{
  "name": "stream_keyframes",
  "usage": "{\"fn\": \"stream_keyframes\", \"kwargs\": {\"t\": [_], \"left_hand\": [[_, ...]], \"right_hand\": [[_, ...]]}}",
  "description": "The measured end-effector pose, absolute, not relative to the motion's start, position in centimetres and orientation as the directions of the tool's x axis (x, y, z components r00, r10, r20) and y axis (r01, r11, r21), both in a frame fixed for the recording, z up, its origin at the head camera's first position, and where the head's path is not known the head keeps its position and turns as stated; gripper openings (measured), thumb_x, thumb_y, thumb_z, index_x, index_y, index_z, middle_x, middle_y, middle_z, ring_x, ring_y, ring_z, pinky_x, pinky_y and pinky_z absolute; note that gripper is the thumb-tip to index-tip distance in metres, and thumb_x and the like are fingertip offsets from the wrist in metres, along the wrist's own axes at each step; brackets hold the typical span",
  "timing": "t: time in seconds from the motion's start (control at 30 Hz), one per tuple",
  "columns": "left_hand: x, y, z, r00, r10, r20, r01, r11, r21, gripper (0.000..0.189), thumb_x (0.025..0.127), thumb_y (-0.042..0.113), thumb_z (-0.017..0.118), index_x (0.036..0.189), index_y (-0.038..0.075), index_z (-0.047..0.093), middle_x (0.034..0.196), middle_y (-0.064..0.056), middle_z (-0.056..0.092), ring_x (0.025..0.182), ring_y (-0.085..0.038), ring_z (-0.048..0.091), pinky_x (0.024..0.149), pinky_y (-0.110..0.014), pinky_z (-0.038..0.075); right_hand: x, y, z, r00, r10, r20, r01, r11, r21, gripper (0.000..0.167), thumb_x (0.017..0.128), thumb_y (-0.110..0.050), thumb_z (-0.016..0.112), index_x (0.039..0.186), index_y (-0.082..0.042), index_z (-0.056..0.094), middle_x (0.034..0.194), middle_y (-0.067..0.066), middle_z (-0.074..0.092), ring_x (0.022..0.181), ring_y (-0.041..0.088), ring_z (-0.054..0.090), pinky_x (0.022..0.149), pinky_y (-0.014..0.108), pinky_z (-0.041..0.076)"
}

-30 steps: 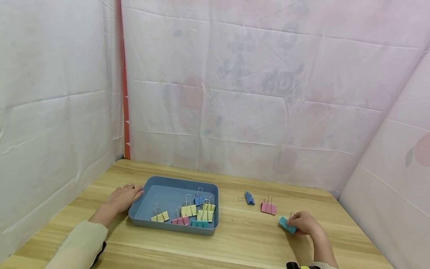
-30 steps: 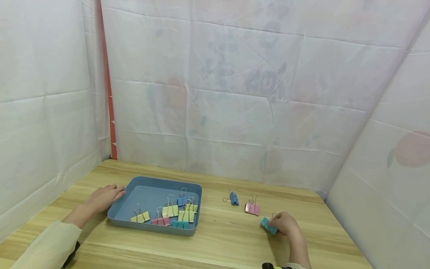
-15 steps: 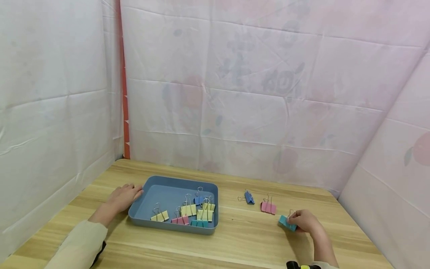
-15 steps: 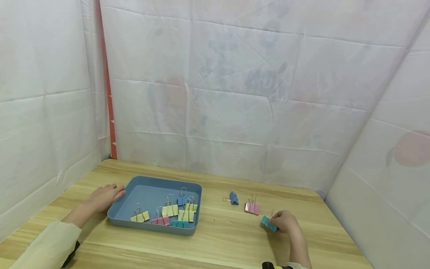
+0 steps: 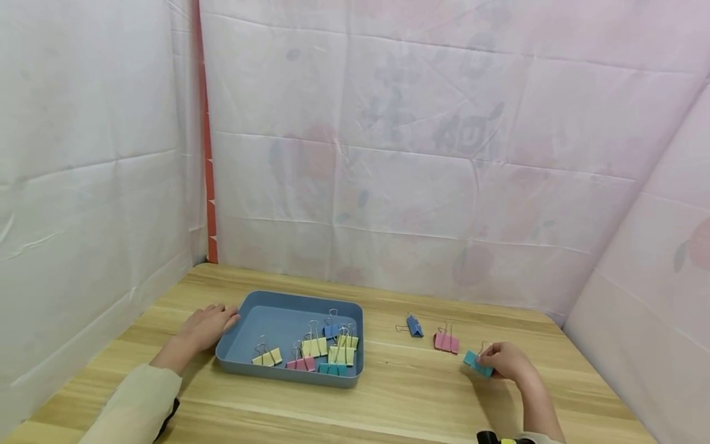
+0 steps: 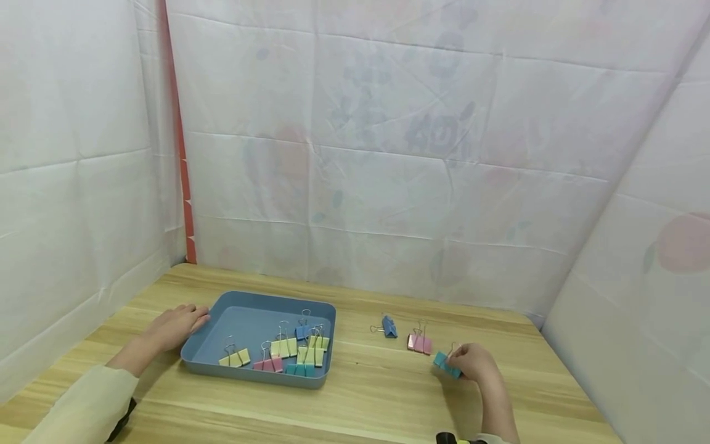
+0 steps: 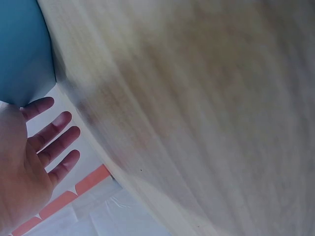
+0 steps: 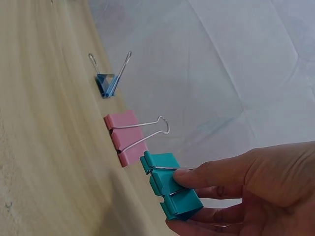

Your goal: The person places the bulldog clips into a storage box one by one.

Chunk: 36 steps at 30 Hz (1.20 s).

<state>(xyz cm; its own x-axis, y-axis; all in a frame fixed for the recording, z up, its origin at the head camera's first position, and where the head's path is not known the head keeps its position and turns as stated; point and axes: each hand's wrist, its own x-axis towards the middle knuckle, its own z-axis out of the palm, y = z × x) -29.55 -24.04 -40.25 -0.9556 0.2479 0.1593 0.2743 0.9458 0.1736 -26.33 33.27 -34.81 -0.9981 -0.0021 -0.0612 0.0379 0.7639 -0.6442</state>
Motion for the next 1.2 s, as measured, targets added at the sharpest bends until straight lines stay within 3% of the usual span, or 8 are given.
{"fn": "stream_keyframes", "kwargs": {"t": [0.67, 1.2], "left_hand": [[-29.3, -24.0, -39.7, -0.949, 0.260, 0.175, 0.288, 0.945, 0.155, 0.028, 0.096, 0.022, 0.047, 0.111, 0.001, 0.058, 0.106, -0.023, 0.056, 0.102, -0.043, 0.049, 0.081, -0.059, 0.037], [-29.3, -23.9, -39.7, -0.942, 0.279, 0.189, 0.305, 0.943, 0.130, 0.026, 0.095, 0.021, 0.047, 0.108, 0.001, 0.058, 0.101, -0.021, 0.057, 0.097, -0.041, 0.051, 0.078, -0.057, 0.039]], "right_hand": [[-27.1, 30.6, -33.3, -0.999, -0.027, 0.021, -0.034, 0.777, -0.629, 0.013, 0.086, -0.007, 0.061, 0.084, 0.005, 0.057, 0.077, 0.008, 0.057, 0.068, 0.021, 0.059, 0.065, 0.040, 0.051], [-27.7, 28.6, -33.5, -0.987, -0.080, 0.142, -0.145, 0.831, -0.537, 0.014, 0.084, -0.011, 0.064, 0.086, 0.003, 0.063, 0.080, 0.009, 0.062, 0.068, 0.021, 0.059, 0.057, 0.036, 0.047]]}}
